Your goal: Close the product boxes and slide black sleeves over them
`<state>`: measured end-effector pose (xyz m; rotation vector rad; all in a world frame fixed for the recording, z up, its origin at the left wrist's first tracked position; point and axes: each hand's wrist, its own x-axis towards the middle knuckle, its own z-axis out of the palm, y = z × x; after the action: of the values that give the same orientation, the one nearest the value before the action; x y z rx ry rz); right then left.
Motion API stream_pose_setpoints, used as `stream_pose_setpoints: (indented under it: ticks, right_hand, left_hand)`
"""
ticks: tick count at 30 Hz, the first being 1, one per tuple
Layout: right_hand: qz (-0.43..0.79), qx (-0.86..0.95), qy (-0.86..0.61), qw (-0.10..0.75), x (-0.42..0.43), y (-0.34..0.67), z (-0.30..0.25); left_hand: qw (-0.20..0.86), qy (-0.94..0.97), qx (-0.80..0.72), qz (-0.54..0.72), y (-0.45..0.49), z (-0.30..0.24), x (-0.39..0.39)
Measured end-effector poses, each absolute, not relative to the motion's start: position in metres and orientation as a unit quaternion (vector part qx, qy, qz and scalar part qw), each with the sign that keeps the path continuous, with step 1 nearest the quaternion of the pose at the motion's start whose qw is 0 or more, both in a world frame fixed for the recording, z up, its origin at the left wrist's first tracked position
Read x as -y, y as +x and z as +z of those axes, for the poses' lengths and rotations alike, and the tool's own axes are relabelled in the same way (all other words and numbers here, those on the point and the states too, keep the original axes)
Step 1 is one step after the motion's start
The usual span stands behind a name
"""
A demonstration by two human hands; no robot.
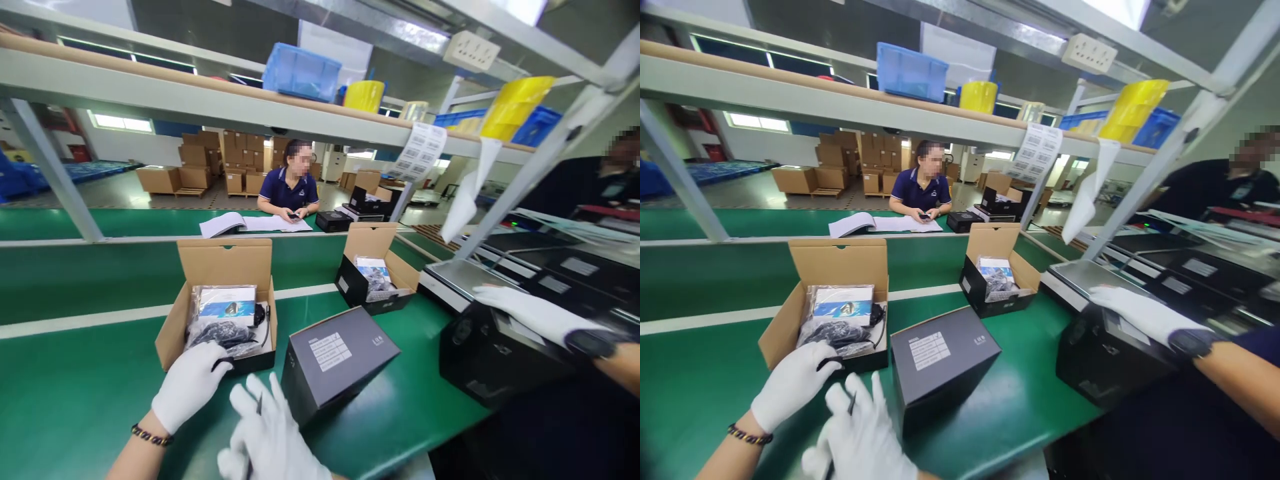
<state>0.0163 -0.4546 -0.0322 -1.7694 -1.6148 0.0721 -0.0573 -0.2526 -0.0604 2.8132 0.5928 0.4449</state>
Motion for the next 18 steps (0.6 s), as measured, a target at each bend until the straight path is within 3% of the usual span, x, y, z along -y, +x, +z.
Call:
stream_pose_setpoints:
  ticks: [3, 11, 18]
  right_hand:
    - [-0.045, 0.578, -0.767, 0.277, 0.434, 0.023, -0.061]
    - [-0.255, 0.490, -0.797, 0.244, 0.453, 0.067, -0.067]
    - [-0.322, 0.453, -0.794, 0.246, 0.504, 0.127, -0.062]
  left_hand:
    - [0.100, 0.963, -0.173, 0.181, -0.061, -0.068, 0.248]
    - [0.070, 0.964, -0.123, 0.223, -0.068, -0.072, 0.244]
    - [0.109, 0.965, -0.164, 0.174, -0.093, -0.086, 0.268]
